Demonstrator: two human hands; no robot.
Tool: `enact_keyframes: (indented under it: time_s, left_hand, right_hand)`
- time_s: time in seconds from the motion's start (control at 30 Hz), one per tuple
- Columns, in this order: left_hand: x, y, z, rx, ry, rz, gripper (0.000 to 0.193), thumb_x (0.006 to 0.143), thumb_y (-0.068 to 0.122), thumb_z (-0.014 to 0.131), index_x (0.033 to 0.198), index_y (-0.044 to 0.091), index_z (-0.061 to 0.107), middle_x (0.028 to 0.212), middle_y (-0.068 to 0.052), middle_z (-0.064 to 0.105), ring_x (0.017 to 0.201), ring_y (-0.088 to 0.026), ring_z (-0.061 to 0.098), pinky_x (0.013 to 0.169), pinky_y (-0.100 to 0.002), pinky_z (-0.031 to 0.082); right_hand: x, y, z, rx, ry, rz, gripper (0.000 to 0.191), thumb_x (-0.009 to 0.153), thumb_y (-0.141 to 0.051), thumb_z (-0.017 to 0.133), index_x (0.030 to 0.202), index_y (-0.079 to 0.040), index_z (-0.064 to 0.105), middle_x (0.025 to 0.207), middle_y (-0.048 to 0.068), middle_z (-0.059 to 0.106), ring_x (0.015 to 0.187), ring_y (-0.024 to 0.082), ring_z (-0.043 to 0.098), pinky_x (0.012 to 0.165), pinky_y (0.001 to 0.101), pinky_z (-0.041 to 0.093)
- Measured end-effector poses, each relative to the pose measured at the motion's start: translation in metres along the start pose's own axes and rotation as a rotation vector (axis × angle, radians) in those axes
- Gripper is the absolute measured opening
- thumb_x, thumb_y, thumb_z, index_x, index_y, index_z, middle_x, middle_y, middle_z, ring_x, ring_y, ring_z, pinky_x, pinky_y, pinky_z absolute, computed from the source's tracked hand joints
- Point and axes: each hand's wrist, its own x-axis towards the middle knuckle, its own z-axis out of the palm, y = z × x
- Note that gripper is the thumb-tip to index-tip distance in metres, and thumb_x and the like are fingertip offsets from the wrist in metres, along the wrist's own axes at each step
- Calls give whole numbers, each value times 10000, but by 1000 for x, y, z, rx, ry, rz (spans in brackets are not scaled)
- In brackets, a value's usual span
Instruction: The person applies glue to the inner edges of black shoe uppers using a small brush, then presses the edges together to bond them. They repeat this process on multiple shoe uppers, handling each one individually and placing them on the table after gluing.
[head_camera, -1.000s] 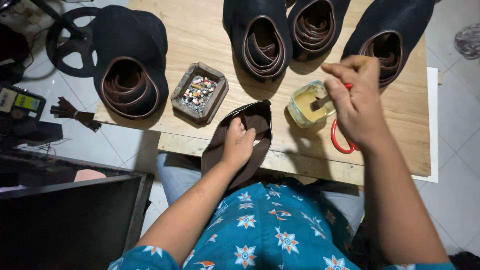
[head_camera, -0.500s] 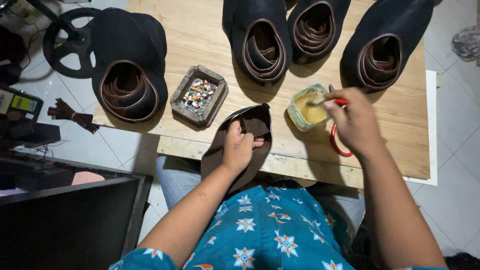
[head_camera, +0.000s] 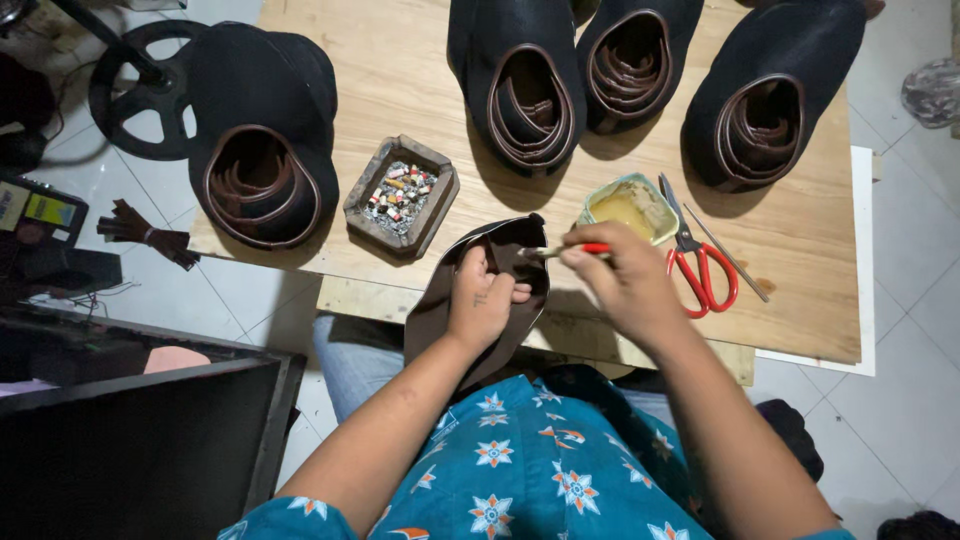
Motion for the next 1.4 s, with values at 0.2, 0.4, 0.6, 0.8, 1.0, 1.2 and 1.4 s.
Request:
enact_keyframes:
  time_s: [0.2, 0.4, 0.6, 0.8, 1.0, 1.2, 1.4]
  left_hand:
    - [-5, 10, 5, 103, 13, 66, 202, 898, -20, 503, 1099, -39, 519, 987, -145, 700, 760, -160, 704, 678, -294, 624]
    - [-13, 19, 9, 590, 53, 140, 144, 920, 72, 517, 1004, -43, 539, 821, -177, 728, 739, -294, 743, 710, -396, 585]
    - [-18, 19, 14, 657, 17, 135, 242, 924, 89, 486, 1135, -4, 558, 932, -264, 700, 890, -415, 681, 827, -485, 515]
    - [-12, 11, 7, 814, 91, 411, 110, 913, 55, 543, 982, -21, 504, 912, -268, 573, 842, -458, 577, 741, -528, 473]
    - [-11, 20, 3, 544, -5, 96, 120, 941, 102, 517, 948, -8, 472, 873, -235, 634, 818, -395, 720, 718, -473, 544]
    - [-22, 20, 8, 676, -52, 453, 294, 950, 72, 489, 1205, -58, 556, 1055, -317, 636, 1007, -506, 617, 861, -512, 508]
    - [-21, 2, 4, 879, -47, 293, 124, 951, 105, 517, 961, -12, 555, 890, -302, 618, 883, -518, 595, 780, -560, 466]
  right_hand:
    - [8, 16, 28, 6, -48, 169, 152, 950, -154, 720, 1050, -39, 714, 926, 89, 720, 849, 196, 693, 778, 301, 540]
    - [7, 14, 8, 70, 31, 252, 156, 983, -169, 693, 1083, -50, 678, 922, 126, 688, 826, 278, 643, 739, 336, 517]
    - [5, 14, 20, -219, -19, -21, 199, 952, -194, 729, 1065, -39, 678, 988, 138, 712, 895, 293, 706, 781, 359, 546]
    - [15, 40, 8, 284, -82, 525, 262, 996, -256, 643, 1072, -5, 650, 894, 106, 729, 808, 199, 725, 750, 340, 591]
    - [9, 35, -13, 407, 51, 444, 262, 1035, -259, 596, 1142, -22, 619, 954, 118, 724, 846, 176, 729, 784, 320, 598]
    - [-6, 6, 2, -183, -100, -6, 237, 998, -223, 676, 1110, -27, 607, 996, 152, 700, 906, 269, 707, 780, 364, 554]
    - [2, 15, 9, -222, -129, 168, 241, 1009, -240, 667, 1066, -20, 589, 929, 155, 694, 848, 287, 693, 746, 384, 552]
